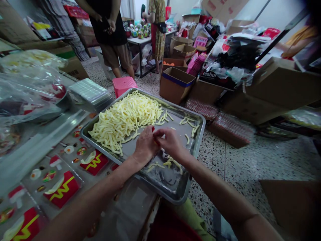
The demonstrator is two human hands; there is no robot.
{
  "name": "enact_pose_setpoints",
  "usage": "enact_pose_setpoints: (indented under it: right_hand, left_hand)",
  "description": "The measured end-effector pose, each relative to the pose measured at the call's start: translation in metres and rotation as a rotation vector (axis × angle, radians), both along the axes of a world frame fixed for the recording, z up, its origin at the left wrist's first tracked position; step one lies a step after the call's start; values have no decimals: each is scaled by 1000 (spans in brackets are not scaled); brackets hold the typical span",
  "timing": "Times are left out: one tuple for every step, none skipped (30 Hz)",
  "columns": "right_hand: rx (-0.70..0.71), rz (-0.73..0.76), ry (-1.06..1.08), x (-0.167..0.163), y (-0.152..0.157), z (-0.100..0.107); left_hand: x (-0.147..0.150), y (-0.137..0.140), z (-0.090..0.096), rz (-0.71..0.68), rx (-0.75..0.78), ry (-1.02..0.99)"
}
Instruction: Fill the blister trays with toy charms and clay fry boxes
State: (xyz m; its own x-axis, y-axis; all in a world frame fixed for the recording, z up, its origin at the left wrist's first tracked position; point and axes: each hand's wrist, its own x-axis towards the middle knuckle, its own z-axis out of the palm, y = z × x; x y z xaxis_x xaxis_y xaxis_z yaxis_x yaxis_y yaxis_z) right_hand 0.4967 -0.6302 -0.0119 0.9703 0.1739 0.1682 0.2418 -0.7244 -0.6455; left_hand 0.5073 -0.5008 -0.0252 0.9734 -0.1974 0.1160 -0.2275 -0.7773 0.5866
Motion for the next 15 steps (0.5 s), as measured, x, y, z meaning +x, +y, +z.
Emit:
enact_pose_setpoints:
  right_hand:
    - [77, -53, 7, -1, 2, 0]
    - [129, -73, 12, -1, 3, 1]
    - [155, -56, 11, -1, 3, 3]
    - [160, -3, 8, 1, 0, 7]
    - [162, 51, 3, 5, -5, 12]
    - [162, 77, -4, 12, -12, 16]
    - [148, 60, -15, 22, -22, 20]
    - [113, -11, -37, 35, -31, 23]
    - [29, -132, -63, 50, -40, 24]
    - [-103, -248, -76, 65, -47, 23]
    - [-242, -330, -65, 80, -52, 20]
    - [-376, -369, -28, 93, -54, 16]
    - [-493, -382, 18, 104, -55, 11]
    - [-577, -374, 69, 112, -53, 5]
    - [-632, -361, 111, 117, -50, 0]
  left_hand:
    - [2, 1, 1, -19, -13, -18]
    - [4, 3, 2, -51, -18, -36]
    - [6, 6, 2, -84, -16, -49]
    - [7, 9, 2, -118, -13, -55]
    - [9, 14, 2, -145, -10, -51]
    - [11, 18, 3, -148, -8, -35]
    - [13, 23, 3, -132, -11, -13]
    - [14, 27, 4, -113, -21, 8]
    - [16, 31, 5, -99, -35, 24]
    - [17, 34, 7, -93, -50, 32]
    - [18, 36, 8, -90, -62, 33]
    - [19, 38, 10, -93, -72, 31]
    - [20, 39, 11, -97, -74, 29]
    - [20, 40, 13, -100, -69, 29]
    - [20, 41, 15, -103, -57, 29]
